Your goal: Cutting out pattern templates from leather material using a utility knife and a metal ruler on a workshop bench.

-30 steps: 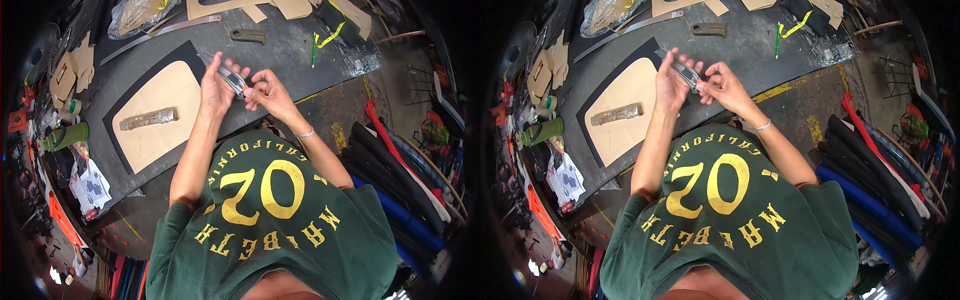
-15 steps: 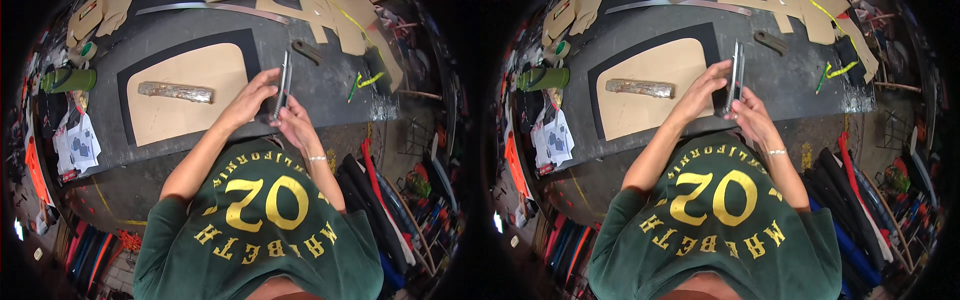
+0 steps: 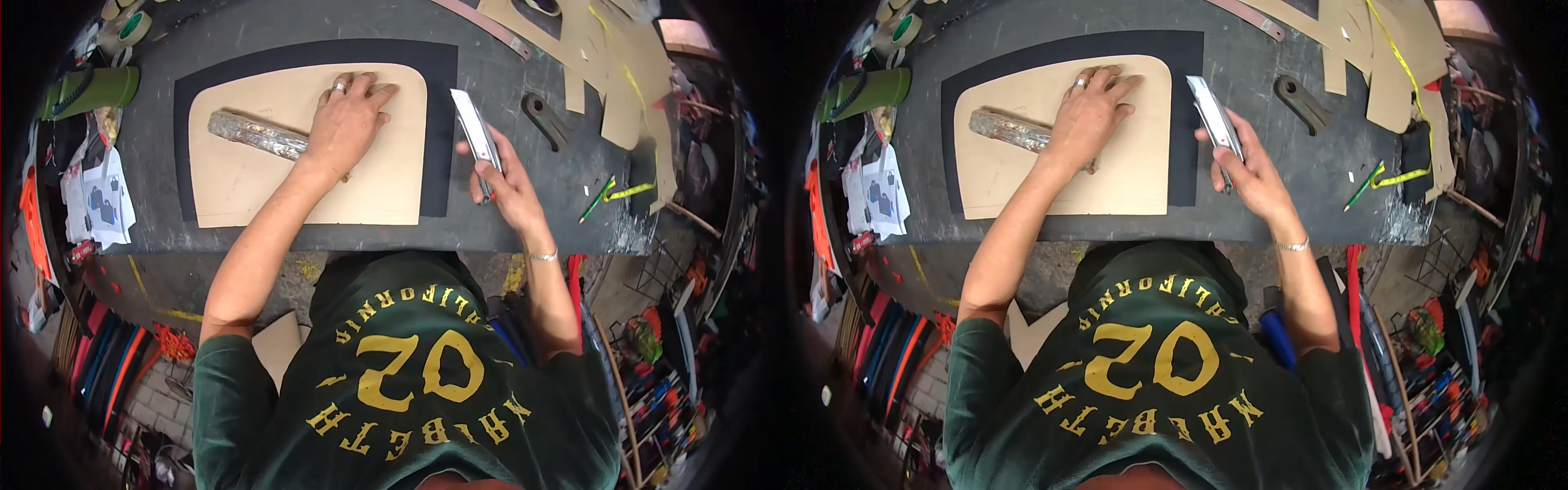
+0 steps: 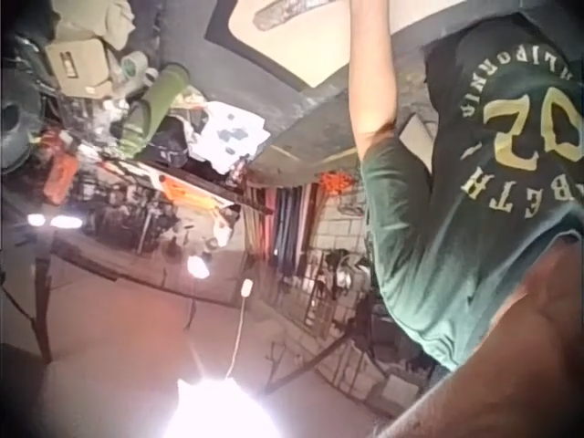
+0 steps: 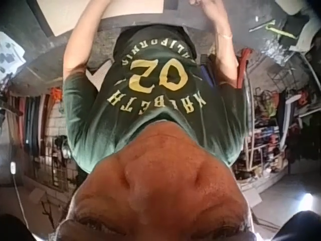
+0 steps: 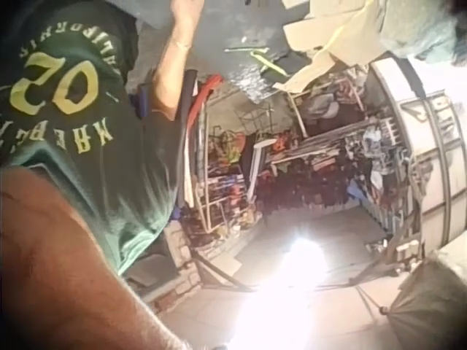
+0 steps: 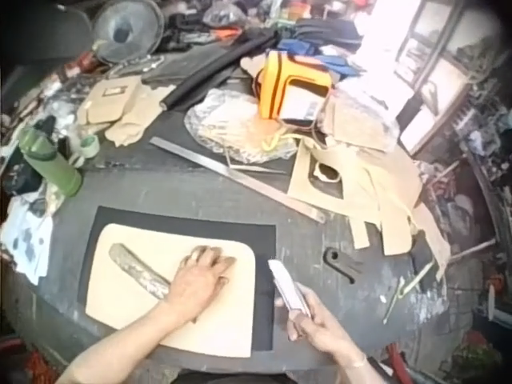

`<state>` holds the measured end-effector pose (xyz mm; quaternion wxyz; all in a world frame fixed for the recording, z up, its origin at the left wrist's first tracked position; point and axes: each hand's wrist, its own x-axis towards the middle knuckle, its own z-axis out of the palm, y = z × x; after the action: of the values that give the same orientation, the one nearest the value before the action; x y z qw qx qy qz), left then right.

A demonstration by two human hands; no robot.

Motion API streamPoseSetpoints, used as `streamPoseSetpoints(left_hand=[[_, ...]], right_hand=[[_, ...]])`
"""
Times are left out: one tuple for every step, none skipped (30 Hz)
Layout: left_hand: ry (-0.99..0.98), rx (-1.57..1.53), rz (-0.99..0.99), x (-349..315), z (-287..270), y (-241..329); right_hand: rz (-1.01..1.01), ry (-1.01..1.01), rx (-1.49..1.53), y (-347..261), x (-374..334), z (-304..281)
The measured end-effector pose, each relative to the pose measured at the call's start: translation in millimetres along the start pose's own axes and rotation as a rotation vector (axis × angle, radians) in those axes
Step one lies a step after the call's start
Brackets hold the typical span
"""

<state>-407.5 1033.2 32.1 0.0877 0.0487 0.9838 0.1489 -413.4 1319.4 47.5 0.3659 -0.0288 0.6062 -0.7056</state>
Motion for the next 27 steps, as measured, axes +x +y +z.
streamPoseSetpoints(left_hand=[[-0.001, -0.003, -0.016, 0, 1, 0], [0.03, 0.022, 0.023, 0, 1, -1], [0.061, 0.047, 0.062, 0, 1, -3], [0.062, 0.047, 0.049, 0, 0, -5], [0.051, 0.027, 0.047, 1, -4, -7], [0.042, 0.006, 0.043, 1, -7, -7], [0.044, 0.002, 0.035, 0, -8, -6], [0.031, -0.015, 0.018, 0, -9, -6], [0.018, -0.034, 0.003, 0, -10, -6], [0.023, -0.039, -0.001, 0, -10, -6], [0.018, -0.009, 0.004, -1, -11, -5], [0.012, 0.02, 0.009, -1, -11, -4], [0.017, 0.015, 0.003, 0, -11, -4], [0.019, 0.047, 0.019, 0, -11, -4], [0.02, 0.079, 0.035, 0, -12, -3], [0.022, 0.073, 0.03, 1, -12, -2], [0.005, 0.119, 0.03, 2, -14, -1], [-0.012, 0.166, 0.032, 2, -15, -1], [-0.013, 0.161, 0.028, 2, -15, -2], [-0.003, 0.138, 0.005, 1, -15, -3], [0.007, 0.114, -0.019, 1, -15, -3], [0.006, 0.108, -0.022, 1, -16, -3], [0.005, 0.089, -0.027, 1, -17, -4], [0.004, 0.069, -0.031, 1, -17, -4], [0.003, 0.062, -0.033, 1, -16, -3], [0.001, 0.079, -0.03, 0, -17, -3], [-0.002, 0.097, -0.025, 0, -17, -2]], right_hand=[[0.008, -0.014, -0.003, -3, 17, -10], [-0.035, -0.097, -0.104, -4, 36, -19], [-0.081, -0.182, -0.204, -6, 54, -25], [-0.074, -0.231, -0.227, -11, 69, -29], [-0.07, -0.237, -0.228, -16, 81, -28], [-0.095, -0.271, -0.234, -20, 91, -26], [-0.119, -0.303, -0.241, -25, 100, -25], [-0.112, -0.354, -0.281, -29, 110, -26], [-0.111, -0.36, -0.288, -35, 117, -27], [-0.071, -0.404, -0.445, -41, 124, -29], [-0.031, -0.449, -0.604, -45, 130, -30], [-0.029, -0.455, -0.611, -46, 135, -31], [-0.195, -0.424, -0.786, -45, 139, -31], [-0.363, -0.39, -0.955, -46, 143, -31], [-0.36, -0.397, -0.96, -46, 146, -32], [-0.464, -0.368, -1.067, -46, 149, -34], [-0.571, -0.337, -1.171, -48, 152, -36], [-0.562, -0.358, -1.189, -50, 157, -36], [-0.558, -0.363, -1.191, -53, 160, -35], [-0.491, -0.396, -1.237, -57, 162, -34], [-0.423, -0.429, -1.281, -60, 164, -33], [-0.418, -0.433, -1.284, -61, 167, -31], [-0.474, -0.454, -1.296, -61, 169, -30], [-0.531, -0.475, -1.307, -61, 171, -29], [-0.525, -0.479, -1.309, -63, 173, -28], [-0.531, -0.496, -1.354, -65, 174, -26], [-0.537, -0.512, -1.399, -67, 176, -25]])
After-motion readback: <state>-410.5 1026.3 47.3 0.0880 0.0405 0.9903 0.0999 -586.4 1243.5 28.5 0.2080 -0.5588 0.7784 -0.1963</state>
